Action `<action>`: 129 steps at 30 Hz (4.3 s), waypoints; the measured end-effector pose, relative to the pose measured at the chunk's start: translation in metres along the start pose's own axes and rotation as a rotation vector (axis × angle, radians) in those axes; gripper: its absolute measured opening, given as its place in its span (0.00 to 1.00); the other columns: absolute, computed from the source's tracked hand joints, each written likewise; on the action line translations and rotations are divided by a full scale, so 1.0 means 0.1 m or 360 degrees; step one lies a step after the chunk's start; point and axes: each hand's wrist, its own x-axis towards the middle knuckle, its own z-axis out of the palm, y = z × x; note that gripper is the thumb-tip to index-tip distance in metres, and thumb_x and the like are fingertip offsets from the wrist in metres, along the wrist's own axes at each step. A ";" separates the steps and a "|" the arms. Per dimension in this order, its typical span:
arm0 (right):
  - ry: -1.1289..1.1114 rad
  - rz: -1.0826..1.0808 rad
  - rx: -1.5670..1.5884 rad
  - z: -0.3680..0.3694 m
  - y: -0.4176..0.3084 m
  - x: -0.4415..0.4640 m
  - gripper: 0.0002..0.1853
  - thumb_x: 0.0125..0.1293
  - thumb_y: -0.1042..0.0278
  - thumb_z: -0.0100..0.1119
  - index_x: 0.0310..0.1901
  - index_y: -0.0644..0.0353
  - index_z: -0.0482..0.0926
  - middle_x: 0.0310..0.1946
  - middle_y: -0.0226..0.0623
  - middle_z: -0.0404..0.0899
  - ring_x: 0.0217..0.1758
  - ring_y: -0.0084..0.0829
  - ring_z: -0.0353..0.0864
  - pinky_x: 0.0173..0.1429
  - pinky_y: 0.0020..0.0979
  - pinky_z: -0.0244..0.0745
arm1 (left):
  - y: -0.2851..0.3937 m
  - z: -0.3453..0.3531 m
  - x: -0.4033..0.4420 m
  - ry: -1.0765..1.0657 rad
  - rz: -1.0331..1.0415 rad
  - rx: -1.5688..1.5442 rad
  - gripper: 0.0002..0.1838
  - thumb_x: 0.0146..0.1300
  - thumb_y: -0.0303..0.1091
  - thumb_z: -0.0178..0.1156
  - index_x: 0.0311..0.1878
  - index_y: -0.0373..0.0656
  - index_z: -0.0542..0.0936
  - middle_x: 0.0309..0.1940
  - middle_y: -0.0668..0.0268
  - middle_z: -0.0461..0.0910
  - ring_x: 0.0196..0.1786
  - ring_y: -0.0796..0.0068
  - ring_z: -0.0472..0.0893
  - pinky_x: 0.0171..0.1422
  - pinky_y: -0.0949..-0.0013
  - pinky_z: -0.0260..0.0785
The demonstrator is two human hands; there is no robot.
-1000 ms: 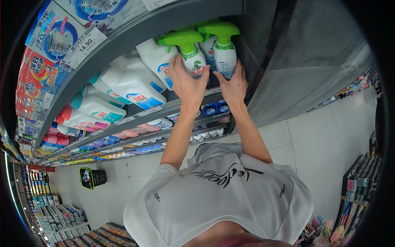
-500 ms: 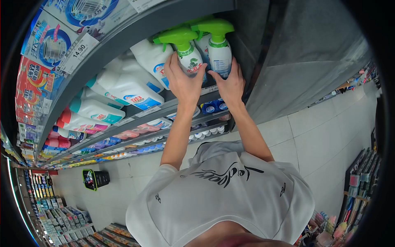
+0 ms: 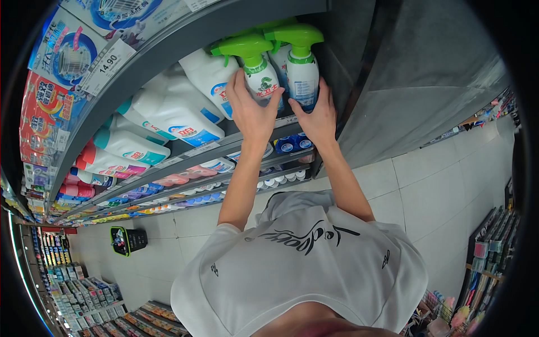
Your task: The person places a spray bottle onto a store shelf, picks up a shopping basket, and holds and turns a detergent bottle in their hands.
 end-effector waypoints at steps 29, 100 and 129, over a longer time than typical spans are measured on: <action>-0.0346 0.0003 0.0244 -0.04 0.30 -0.25 0.49 0.58 0.52 0.65 0.68 0.75 0.48 0.64 0.68 0.58 0.67 0.58 0.62 0.68 0.40 0.60 | -0.15 -0.10 -0.25 -0.0156 -0.0178 -0.0152 0.33 0.48 0.31 0.72 0.56 0.33 0.68 0.52 0.52 0.72 0.49 0.59 0.78 0.49 0.63 0.75; -0.0279 -0.0294 -0.0223 -0.01 0.16 -0.34 0.55 0.53 0.46 0.67 0.72 0.64 0.43 0.63 0.66 0.53 0.60 0.64 0.66 0.48 0.47 0.77 | 0.04 0.07 -0.17 0.0065 -0.0293 0.0203 0.42 0.35 0.41 0.78 0.54 0.33 0.69 0.45 0.53 0.70 0.48 0.52 0.74 0.48 0.55 0.69; -0.0248 -0.0403 -0.0432 -0.04 0.05 -0.34 0.45 0.54 0.45 0.65 0.71 0.49 0.56 0.65 0.73 0.50 0.56 0.65 0.69 0.46 0.47 0.77 | 0.02 0.08 -0.20 0.0047 -0.0308 0.0111 0.44 0.37 0.40 0.78 0.57 0.34 0.66 0.51 0.51 0.68 0.50 0.53 0.73 0.53 0.57 0.68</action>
